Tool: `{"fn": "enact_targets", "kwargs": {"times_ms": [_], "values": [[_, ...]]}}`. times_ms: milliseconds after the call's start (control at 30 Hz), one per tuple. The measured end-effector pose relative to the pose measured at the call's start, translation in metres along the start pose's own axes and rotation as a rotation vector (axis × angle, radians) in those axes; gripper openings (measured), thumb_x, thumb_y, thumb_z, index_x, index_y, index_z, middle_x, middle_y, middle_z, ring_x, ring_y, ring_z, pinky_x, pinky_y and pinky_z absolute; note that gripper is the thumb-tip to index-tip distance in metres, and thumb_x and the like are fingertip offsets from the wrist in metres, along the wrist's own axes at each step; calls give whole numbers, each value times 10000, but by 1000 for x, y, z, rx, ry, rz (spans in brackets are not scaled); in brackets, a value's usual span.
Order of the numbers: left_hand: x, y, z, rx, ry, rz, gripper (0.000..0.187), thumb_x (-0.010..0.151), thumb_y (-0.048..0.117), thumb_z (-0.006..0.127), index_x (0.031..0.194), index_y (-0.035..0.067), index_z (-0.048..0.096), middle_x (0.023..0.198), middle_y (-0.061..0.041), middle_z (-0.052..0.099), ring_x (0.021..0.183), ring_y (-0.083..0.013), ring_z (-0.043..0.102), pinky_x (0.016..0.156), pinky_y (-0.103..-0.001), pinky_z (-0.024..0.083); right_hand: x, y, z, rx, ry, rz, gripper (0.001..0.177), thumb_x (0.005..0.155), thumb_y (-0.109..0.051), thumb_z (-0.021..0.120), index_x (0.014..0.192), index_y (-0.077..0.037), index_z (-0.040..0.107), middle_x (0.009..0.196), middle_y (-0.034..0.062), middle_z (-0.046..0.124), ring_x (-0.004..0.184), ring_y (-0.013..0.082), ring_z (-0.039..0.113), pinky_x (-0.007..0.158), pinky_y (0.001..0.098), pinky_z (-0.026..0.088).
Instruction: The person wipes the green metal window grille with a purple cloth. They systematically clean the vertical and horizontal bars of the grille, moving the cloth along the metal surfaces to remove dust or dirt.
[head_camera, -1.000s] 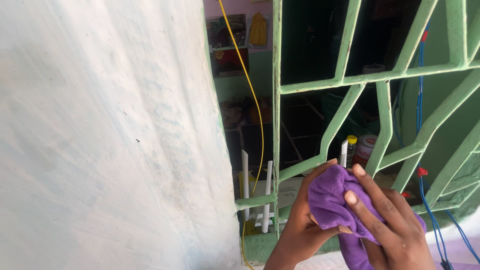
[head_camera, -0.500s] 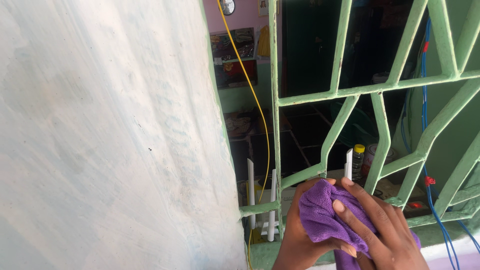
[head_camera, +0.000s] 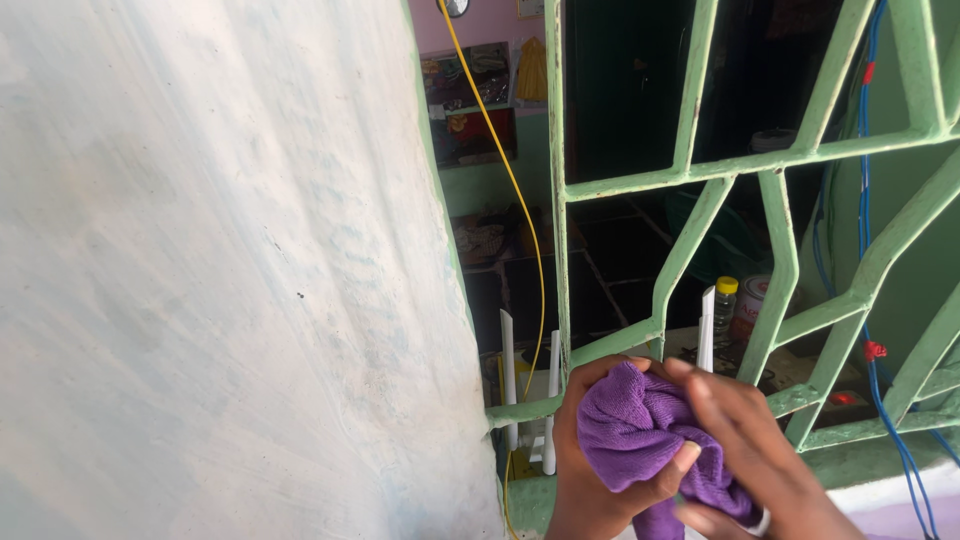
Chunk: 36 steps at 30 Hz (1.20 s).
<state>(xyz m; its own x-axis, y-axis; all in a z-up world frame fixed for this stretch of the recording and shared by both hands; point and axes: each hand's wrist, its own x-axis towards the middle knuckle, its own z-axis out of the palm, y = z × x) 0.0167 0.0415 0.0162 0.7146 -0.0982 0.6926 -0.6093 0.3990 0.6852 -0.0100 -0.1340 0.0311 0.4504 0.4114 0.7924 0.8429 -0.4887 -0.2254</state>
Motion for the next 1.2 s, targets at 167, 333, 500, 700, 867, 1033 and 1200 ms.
{"fn": "enact_targets", "kwargs": {"times_ms": [167,333,500,700,867,1033,1200], "values": [[3,7,4,-272,-204,-103,652,841,198,847,1342,21,470,1236,-143,674,1209,-217,690,1120,-369,579,1,10,-9,267,101,46,895,907,-534,628,1627,-88,335,1710,264,229,1582,404,296,1218,488,310],[9,-16,18,-373,-140,34,628,918,124,813,1427,2,466,1335,-189,651,1324,-271,639,1200,-415,501,-14,34,-14,560,-122,330,1160,877,-407,806,1702,-123,41,1701,294,242,1535,444,321,1211,512,246],[10,-20,30,-356,99,166,599,910,117,781,1397,-28,464,1385,-249,632,1346,-336,596,1257,-497,416,-23,42,1,29,-232,168,1312,672,-498,940,1650,-219,112,1699,298,105,1492,526,275,1112,558,384],[9,-6,22,-327,280,183,682,842,148,834,1394,59,444,1286,-235,604,1375,-341,572,1254,-520,399,-15,6,21,-346,-191,28,939,729,-293,822,1503,-466,318,1647,288,219,1376,536,460,896,543,571],[-2,0,14,-356,321,195,712,776,137,912,1332,86,470,1311,-231,606,1340,-364,550,1215,-547,395,-14,1,28,-258,-91,-129,751,875,-295,726,1523,-435,371,1596,330,235,1391,526,450,972,519,569],[-11,-5,7,-343,196,311,722,808,170,959,1340,114,473,1277,-215,611,1387,-376,534,1259,-571,381,-21,0,42,11,-115,571,1009,780,-602,705,1610,-219,278,1589,255,367,1381,452,519,1034,566,512],[-9,3,2,-273,127,428,703,864,329,930,1381,137,493,1304,-190,618,1441,-382,517,1289,-635,419,-30,-8,59,6,26,633,1222,569,-711,816,1580,-202,355,1400,226,575,1235,383,640,1011,529,519]]}}
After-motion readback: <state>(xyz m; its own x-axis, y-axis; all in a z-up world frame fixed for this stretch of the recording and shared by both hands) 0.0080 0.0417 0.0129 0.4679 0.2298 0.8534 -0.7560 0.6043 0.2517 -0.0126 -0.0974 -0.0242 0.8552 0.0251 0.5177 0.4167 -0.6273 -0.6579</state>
